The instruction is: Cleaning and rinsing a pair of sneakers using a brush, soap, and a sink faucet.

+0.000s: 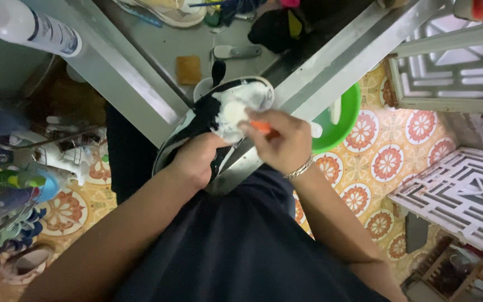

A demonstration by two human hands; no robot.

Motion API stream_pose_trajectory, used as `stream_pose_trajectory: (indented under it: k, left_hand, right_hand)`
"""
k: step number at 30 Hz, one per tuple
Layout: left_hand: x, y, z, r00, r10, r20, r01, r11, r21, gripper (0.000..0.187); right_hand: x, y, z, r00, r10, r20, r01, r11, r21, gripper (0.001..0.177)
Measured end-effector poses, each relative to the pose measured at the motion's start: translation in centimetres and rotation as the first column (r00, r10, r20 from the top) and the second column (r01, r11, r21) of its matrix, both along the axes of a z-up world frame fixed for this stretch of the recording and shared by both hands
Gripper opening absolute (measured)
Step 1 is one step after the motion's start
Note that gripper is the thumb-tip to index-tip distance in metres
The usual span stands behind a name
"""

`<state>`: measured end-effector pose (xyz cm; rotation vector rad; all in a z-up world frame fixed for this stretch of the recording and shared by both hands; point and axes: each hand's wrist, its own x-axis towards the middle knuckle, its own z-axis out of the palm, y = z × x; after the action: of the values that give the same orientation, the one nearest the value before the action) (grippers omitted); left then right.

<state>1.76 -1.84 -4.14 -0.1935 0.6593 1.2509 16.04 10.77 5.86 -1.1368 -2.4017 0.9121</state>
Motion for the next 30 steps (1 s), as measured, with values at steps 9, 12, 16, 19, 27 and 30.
stream_pose_trajectory:
  k: [9, 12, 16, 19, 27, 30]
  left_hand:
    - [0.6, -0.7, -3.0, 0.989, 0.006, 0.15, -0.013, 0.999, 0.047, 0.041]
    - [-0.1, 0.5, 1.3, 0.99, 0.012, 0.143, -0.021, 0.998, 0.063, 0.044]
    - [-0.2, 0.3, -0.1, 0.988, 0.016, 0.152, -0.022, 0.999, 0.035, 0.048]
    - [-0.3, 0.2, -0.3, 0.998, -0.002, 0.061, 0.008, 0.995, -0.1, 0.042]
    - [-0.8, 0.3, 1.1, 0.992, -0.014, 0.123, 0.021, 0.999, -0.051, 0.042]
    - [-0.6, 0.3, 0.5, 0.997, -0.023, 0.068, 0.026, 0.999, -0.034, 0.044]
  right_hand:
    - [0.5, 0.7, 0.3, 0.996, 0.067, -0.056, -0.061, 0.993, 0.102, 0.024]
    - [0.8, 2.0, 0.0, 0.992, 0.086, -0.092, -0.086, 0.996, 0.003, 0.021]
    - [0.6, 2.4, 0.5, 0.997, -0.035, -0.063, 0.039, 0.997, 0.071, 0.024]
    - [0.2, 1.7, 0.8, 0.988, 0.15, -0.019, -0.147, 0.981, 0.125, 0.022]
    - [0.8, 0.9, 0.0, 0.964, 0.229, -0.135, -0.216, 0.971, 0.106, 0.021]
    - [1.6, 2.5, -1.0, 0.991, 0.109, -0.071, -0.106, 0.993, 0.046, 0.01]
